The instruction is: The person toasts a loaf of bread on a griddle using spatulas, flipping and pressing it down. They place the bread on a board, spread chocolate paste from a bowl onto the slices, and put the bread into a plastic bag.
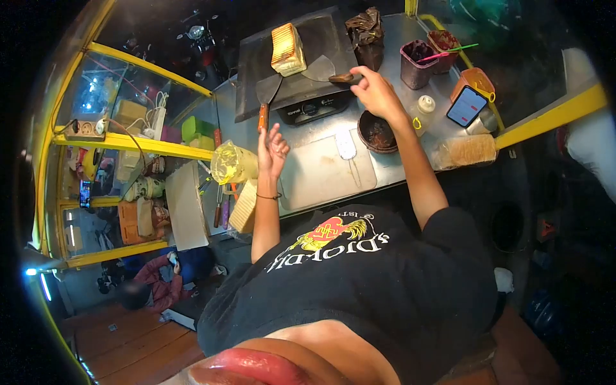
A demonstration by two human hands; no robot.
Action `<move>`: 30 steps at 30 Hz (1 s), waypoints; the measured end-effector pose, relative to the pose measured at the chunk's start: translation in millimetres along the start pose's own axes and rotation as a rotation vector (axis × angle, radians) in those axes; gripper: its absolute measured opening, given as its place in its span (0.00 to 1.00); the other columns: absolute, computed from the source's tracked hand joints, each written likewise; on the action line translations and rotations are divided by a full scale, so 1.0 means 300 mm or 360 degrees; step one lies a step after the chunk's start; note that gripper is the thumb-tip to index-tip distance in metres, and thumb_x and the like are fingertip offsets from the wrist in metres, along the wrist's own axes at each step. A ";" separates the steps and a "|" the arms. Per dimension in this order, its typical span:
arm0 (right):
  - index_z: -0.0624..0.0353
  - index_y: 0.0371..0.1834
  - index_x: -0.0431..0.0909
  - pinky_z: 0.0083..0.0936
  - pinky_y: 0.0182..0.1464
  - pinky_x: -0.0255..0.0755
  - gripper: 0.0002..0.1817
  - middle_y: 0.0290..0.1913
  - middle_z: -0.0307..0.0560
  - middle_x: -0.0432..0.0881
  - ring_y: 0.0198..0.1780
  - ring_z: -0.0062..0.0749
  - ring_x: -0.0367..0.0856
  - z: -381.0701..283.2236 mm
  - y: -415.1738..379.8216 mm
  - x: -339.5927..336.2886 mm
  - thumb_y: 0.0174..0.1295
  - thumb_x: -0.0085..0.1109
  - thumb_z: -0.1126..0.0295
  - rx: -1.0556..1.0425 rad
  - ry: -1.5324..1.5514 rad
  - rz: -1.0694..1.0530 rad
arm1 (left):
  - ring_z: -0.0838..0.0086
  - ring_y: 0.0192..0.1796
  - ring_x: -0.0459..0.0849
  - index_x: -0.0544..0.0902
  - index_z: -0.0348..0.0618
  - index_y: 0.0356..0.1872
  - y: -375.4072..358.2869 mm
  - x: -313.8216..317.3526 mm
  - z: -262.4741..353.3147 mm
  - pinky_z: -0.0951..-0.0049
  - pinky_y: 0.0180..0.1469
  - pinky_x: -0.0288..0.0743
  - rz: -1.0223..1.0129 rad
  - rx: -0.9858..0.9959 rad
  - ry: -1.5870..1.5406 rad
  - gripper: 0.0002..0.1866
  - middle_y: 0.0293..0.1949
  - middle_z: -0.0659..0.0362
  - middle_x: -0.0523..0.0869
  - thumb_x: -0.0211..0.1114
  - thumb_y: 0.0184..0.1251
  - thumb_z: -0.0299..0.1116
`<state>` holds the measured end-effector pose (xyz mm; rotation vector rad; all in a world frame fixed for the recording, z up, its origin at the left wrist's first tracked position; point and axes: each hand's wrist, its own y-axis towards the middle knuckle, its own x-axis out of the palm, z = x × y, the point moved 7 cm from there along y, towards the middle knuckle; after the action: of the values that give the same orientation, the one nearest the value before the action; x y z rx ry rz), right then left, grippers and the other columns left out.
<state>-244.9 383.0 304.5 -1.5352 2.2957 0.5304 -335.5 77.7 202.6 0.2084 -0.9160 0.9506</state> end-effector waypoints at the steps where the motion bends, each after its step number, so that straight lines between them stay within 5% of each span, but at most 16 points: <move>1: 0.63 0.55 0.75 0.29 0.36 0.78 0.18 0.30 0.47 0.84 0.31 0.32 0.83 -0.001 -0.039 -0.009 0.63 0.58 0.69 0.0000 -0.0008 -0.0011 | 0.84 0.23 0.67 0.77 0.44 0.52 -0.019 -0.026 -0.031 0.81 0.28 0.62 -0.0037 -0.0062 0.0025 0.19 0.27 0.68 0.75 0.52 0.77 0.48; 4: 0.64 0.51 0.76 0.35 0.45 0.76 0.15 0.34 0.52 0.83 0.37 0.44 0.84 -0.069 -0.177 -0.125 0.61 0.55 0.75 -0.0453 -0.0389 0.0392 | 0.85 0.24 0.69 0.76 0.43 0.53 -0.110 -0.099 -0.096 0.80 0.29 0.64 0.0197 -0.0165 0.0314 0.18 0.27 0.67 0.76 0.53 0.77 0.47; 12: 0.63 0.45 0.77 0.46 0.51 0.72 0.11 0.44 0.58 0.77 0.49 0.56 0.77 -0.022 -0.400 -0.103 0.59 0.59 0.75 0.0141 -0.1406 0.0202 | 0.84 0.24 0.72 0.79 0.41 0.52 -0.307 -0.204 -0.106 0.81 0.29 0.70 0.0145 -0.0205 0.1151 0.18 0.30 0.65 0.80 0.52 0.77 0.44; 16: 0.63 0.40 0.77 0.45 0.51 0.74 0.08 0.44 0.58 0.78 0.50 0.55 0.77 -0.014 -0.376 -0.077 0.58 0.60 0.73 0.0205 -0.1379 0.0322 | 0.85 0.25 0.73 0.80 0.42 0.51 -0.386 -0.230 -0.151 0.84 0.29 0.68 -0.0019 -0.0287 0.1246 0.18 0.30 0.64 0.81 0.53 0.76 0.45; 18: 0.64 0.40 0.77 0.47 0.48 0.75 0.08 0.44 0.60 0.77 0.48 0.57 0.79 -0.036 -0.389 -0.080 0.58 0.60 0.74 -0.0018 -0.1689 0.0542 | 0.86 0.24 0.72 0.80 0.42 0.49 -0.459 -0.214 -0.161 0.85 0.28 0.66 -0.0048 -0.0312 0.1201 0.15 0.30 0.64 0.81 0.52 0.77 0.41; 21: 0.65 0.40 0.77 0.50 0.45 0.76 0.09 0.44 0.62 0.76 0.45 0.61 0.80 0.057 -0.378 -0.078 0.57 0.60 0.75 0.0287 -0.1643 0.0422 | 0.86 0.25 0.72 0.80 0.43 0.50 -0.522 -0.236 -0.180 0.85 0.28 0.65 -0.0042 -0.0336 0.1098 0.15 0.30 0.65 0.81 0.53 0.77 0.42; 25: 0.68 0.41 0.78 0.51 0.42 0.75 0.13 0.41 0.66 0.78 0.43 0.64 0.81 0.019 -0.392 -0.074 0.58 0.63 0.70 0.0245 -0.1611 0.0569 | 0.86 0.26 0.73 0.80 0.41 0.49 -0.589 -0.283 -0.196 0.85 0.29 0.65 -0.0110 -0.0385 0.1090 0.15 0.30 0.64 0.81 0.52 0.78 0.41; 27: 0.69 0.36 0.80 0.50 0.44 0.75 0.14 0.38 0.68 0.82 0.42 0.64 0.82 0.057 -0.392 -0.045 0.58 0.64 0.66 0.0555 -0.1553 0.0193 | 0.86 0.26 0.72 0.80 0.41 0.49 -0.603 -0.283 -0.177 0.85 0.30 0.65 -0.0159 -0.0377 0.1130 0.15 0.30 0.64 0.80 0.52 0.78 0.41; 30: 0.68 0.35 0.82 0.49 0.43 0.75 0.16 0.37 0.67 0.83 0.42 0.64 0.82 0.034 -0.382 -0.002 0.58 0.64 0.62 0.0512 -0.1598 0.0093 | 0.85 0.27 0.72 0.80 0.40 0.49 -0.615 -0.263 -0.137 0.84 0.30 0.65 -0.0201 -0.0324 0.1179 0.15 0.30 0.64 0.80 0.52 0.78 0.40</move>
<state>-137.5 348.1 281.6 -0.7596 1.5287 0.6932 -188.5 -58.2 159.0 -0.2498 -0.3033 0.7247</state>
